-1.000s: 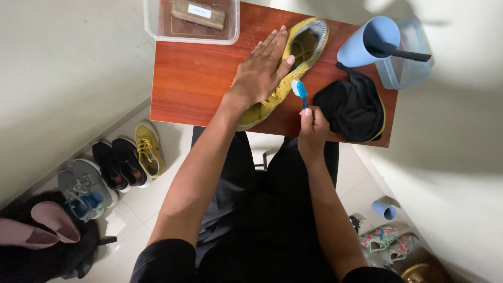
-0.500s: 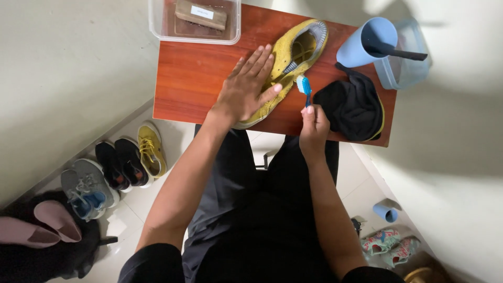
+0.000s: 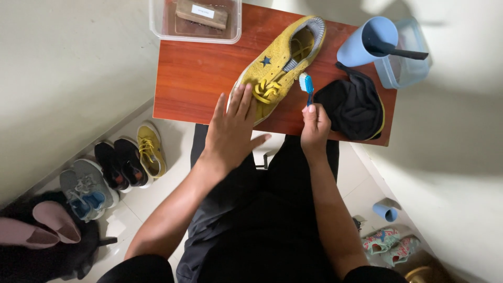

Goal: The person scrubs a yellow canvas shoe with a blue toothbrush on a wooden table. They hold the shoe with one hand and use the brush to clean the upper fabric, laces, and white rubber sole.

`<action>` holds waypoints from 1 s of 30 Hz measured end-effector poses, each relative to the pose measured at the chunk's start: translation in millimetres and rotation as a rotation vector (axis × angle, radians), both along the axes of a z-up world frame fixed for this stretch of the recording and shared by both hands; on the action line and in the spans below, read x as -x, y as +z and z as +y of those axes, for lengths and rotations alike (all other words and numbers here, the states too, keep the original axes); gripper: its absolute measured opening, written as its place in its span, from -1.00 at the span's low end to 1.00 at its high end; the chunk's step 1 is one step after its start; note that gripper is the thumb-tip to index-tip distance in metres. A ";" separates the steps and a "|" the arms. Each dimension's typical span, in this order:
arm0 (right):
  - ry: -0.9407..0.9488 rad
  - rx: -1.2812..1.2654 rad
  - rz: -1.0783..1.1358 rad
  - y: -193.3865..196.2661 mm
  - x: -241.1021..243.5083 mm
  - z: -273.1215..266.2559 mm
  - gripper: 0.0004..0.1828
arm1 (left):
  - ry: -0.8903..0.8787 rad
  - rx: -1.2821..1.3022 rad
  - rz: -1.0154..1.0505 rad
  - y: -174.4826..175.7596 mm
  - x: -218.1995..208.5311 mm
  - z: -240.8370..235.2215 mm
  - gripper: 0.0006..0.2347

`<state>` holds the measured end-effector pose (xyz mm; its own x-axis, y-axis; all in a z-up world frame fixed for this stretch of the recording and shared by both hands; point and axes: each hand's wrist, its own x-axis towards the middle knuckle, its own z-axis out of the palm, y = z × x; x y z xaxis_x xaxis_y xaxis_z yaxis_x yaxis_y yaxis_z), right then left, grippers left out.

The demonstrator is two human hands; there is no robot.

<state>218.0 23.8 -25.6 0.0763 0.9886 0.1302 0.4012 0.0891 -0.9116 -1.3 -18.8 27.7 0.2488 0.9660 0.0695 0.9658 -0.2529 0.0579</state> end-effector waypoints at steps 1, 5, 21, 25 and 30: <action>-0.006 0.001 -0.002 0.0 -1.6 0.9 -0.59 | -0.006 0.001 -0.002 3.0 -1.4 -3.3 -0.15; 0.041 0.001 -0.032 -7.3 -6.2 3.7 -0.57 | -0.034 -0.172 -0.358 19.1 -5.7 -1.1 -0.40; 0.254 0.011 0.025 -15.0 -24.6 2.5 -0.53 | -0.097 -0.106 -1.491 16.2 -48.9 51.2 -0.79; 0.265 0.018 0.032 -6.0 -22.2 3.2 -0.56 | -0.122 -0.090 -1.465 3.9 -44.1 53.9 -0.80; 0.280 0.022 0.040 -1.6 -21.3 2.3 -0.57 | -0.137 -0.150 -1.223 7.3 -39.1 53.6 -0.74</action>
<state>239.4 26.2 -27.2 -0.1960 0.9744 0.1105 0.3277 0.1713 -0.9291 37.7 34.8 35.0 0.0406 0.8997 0.4346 0.2628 -0.4293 0.8641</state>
